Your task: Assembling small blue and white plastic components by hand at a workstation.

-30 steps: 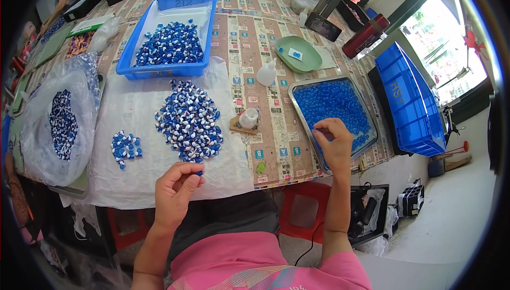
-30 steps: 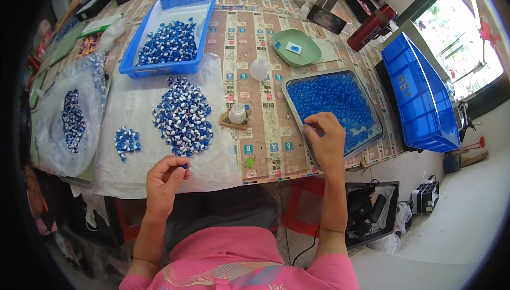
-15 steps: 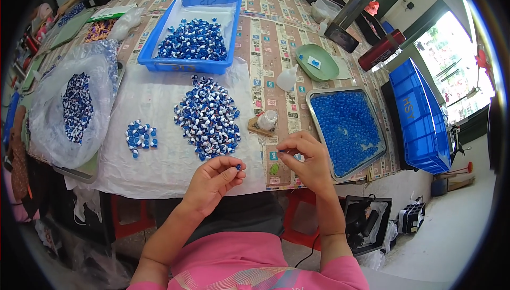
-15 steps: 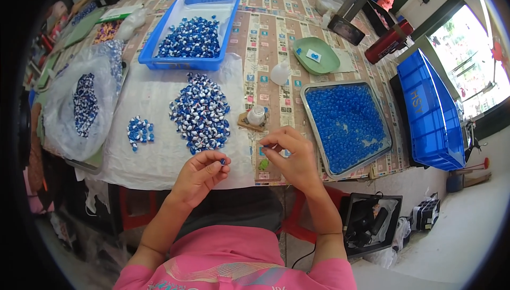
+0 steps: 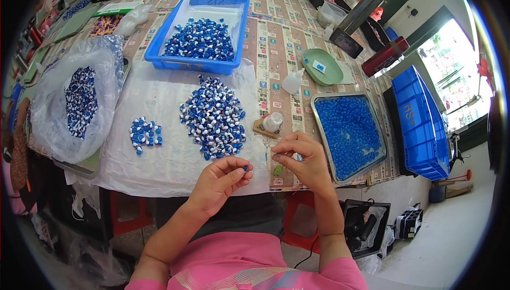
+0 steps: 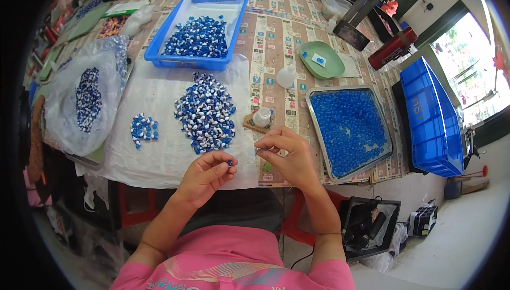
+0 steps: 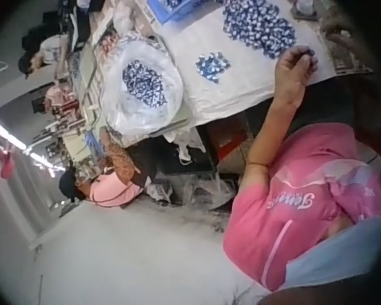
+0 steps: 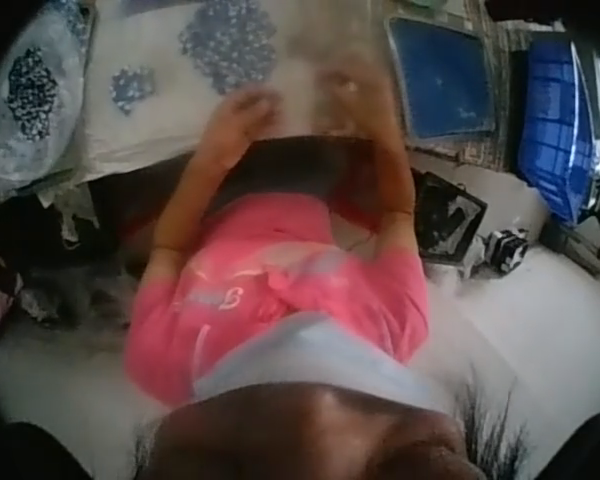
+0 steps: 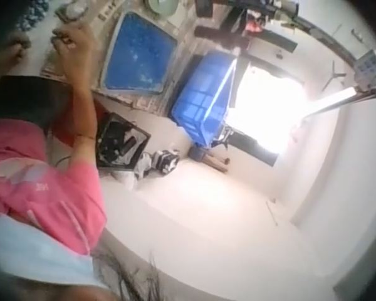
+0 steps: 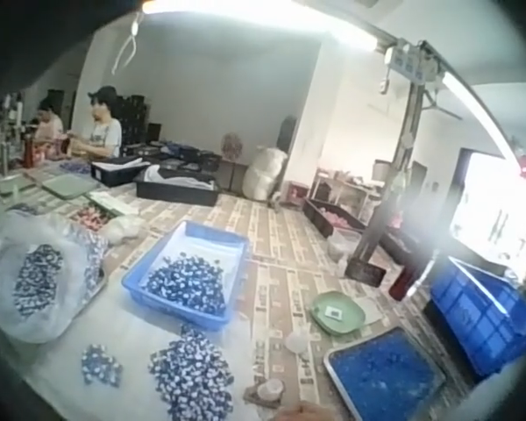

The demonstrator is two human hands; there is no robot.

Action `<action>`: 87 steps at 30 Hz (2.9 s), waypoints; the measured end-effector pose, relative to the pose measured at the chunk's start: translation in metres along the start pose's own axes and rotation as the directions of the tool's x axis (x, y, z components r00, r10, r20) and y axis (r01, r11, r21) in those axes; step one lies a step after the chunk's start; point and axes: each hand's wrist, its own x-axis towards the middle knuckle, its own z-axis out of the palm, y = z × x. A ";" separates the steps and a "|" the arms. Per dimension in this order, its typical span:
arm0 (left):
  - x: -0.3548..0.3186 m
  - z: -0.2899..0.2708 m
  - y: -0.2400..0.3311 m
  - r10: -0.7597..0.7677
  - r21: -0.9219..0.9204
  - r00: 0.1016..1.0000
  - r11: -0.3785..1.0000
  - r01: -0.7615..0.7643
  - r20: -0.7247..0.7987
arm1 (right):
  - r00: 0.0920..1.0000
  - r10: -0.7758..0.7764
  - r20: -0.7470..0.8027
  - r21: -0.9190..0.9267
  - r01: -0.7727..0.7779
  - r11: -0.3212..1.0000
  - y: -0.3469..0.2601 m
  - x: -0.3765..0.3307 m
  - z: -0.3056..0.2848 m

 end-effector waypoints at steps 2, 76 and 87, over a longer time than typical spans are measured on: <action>0.000 0.000 0.000 -0.009 -0.005 1.000 1.000 0.009 -0.003 | 1.000 0.003 -0.016 0.016 -0.003 1.000 -0.001 0.001 0.001; 0.001 0.000 -0.004 0.033 -0.053 0.999 0.998 -0.032 0.017 | 0.998 -0.045 0.036 -0.010 0.045 0.999 -0.028 -0.004 0.037; -0.001 -0.002 -0.005 -0.020 -0.015 1.000 1.000 0.020 0.004 | 0.986 -0.091 0.140 0.084 0.080 0.993 -0.017 -0.003 0.028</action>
